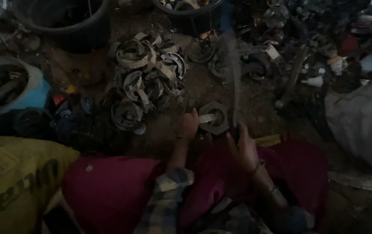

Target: The person sits on the ground in a scrap yard and works on a hexagonal metal part, first working its edge with a long file-like tool, then repeatedly striking it with a hammer while holding it steady with the other hand. Scrap metal parts and sacks surround the work area.

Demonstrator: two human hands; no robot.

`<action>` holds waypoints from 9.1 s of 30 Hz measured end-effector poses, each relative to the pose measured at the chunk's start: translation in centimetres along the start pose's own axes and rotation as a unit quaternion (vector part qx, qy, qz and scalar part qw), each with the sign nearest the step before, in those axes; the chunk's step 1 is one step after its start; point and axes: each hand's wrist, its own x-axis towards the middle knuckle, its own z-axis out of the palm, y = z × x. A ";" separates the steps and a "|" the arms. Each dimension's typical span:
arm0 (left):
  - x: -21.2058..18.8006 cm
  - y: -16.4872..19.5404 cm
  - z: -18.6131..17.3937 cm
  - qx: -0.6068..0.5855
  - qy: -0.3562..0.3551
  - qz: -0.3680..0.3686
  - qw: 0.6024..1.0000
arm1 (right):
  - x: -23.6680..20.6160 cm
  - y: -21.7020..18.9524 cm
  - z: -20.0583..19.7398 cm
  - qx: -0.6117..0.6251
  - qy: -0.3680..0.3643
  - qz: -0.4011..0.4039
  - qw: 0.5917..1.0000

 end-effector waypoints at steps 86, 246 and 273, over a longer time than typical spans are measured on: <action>-2.5 2.8 -2.4 0.113 0.025 -0.032 0.993 | -2.4 2.2 -0.7 -0.054 0.182 -0.021 0.982; -1.3 1.6 -1.2 0.103 0.037 -0.029 0.994 | -4.4 1.4 3.6 -0.075 0.104 0.084 0.988; -0.5 0.2 -2.1 0.027 0.020 -0.135 0.990 | -3.5 4.3 4.9 -0.124 -0.058 0.117 0.984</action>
